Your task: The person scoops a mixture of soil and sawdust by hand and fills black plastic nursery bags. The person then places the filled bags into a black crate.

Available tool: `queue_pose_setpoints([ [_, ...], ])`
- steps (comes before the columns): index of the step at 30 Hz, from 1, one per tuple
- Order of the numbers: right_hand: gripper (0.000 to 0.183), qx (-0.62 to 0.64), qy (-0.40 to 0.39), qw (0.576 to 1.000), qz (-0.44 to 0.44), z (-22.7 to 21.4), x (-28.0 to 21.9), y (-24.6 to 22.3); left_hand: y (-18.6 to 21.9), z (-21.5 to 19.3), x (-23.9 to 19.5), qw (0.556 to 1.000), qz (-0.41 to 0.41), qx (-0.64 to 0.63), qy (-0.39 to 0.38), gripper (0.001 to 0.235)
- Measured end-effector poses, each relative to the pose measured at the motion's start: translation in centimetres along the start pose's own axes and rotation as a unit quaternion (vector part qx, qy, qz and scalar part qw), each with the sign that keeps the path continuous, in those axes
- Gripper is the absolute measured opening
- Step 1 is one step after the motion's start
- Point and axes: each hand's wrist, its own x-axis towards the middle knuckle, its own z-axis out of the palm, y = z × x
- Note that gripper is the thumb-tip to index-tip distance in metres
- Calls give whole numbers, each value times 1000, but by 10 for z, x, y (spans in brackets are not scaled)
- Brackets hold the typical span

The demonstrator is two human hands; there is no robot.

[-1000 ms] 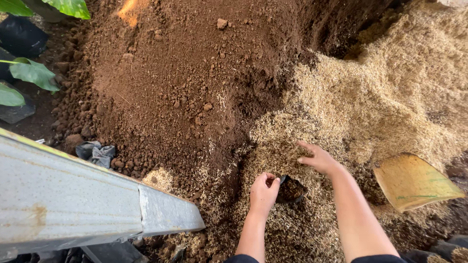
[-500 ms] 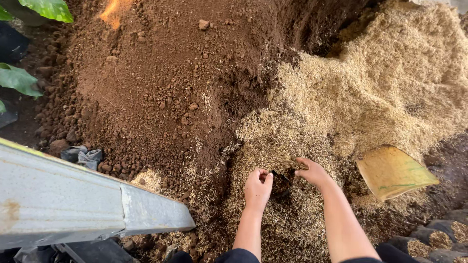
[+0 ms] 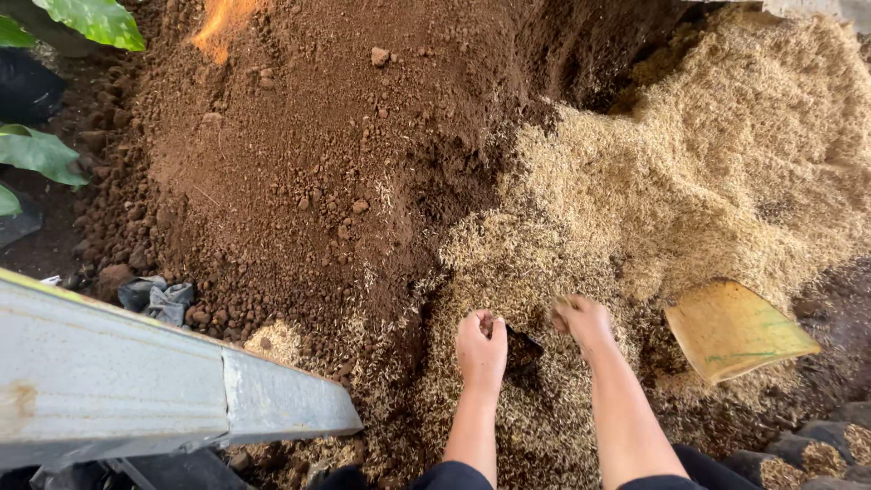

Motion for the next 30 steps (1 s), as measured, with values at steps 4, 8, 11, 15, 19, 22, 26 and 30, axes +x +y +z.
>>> queue_pose_setpoints([
  [4,44,-64,-73,994,-56,16,-24,-53,-3,12,-7,997,25,35,57,38],
  [8,52,-108,-77,989,-70,29,-35,-56,-15,20,-23,993,-89,-7,74,58],
  [11,54,-242,-81,963,-88,40,-37,-41,-26,21,-34,982,-183,9,45,66],
  [15,59,-201,-59,976,-50,32,-30,-22,-43,24,-45,988,-153,19,7,56],
  [19,57,-139,-72,984,-87,8,-37,-37,-45,19,-40,992,-116,-46,13,49],
  [22,41,-122,-168,974,-95,4,-63,-47,-42,17,-38,990,-122,-71,-7,38],
  [26,24,-211,-87,962,-149,21,-93,-40,-47,13,-34,993,-116,-26,20,25],
  [30,32,-306,-32,909,-283,52,-99,14,-53,15,-35,996,11,-38,75,11],
])
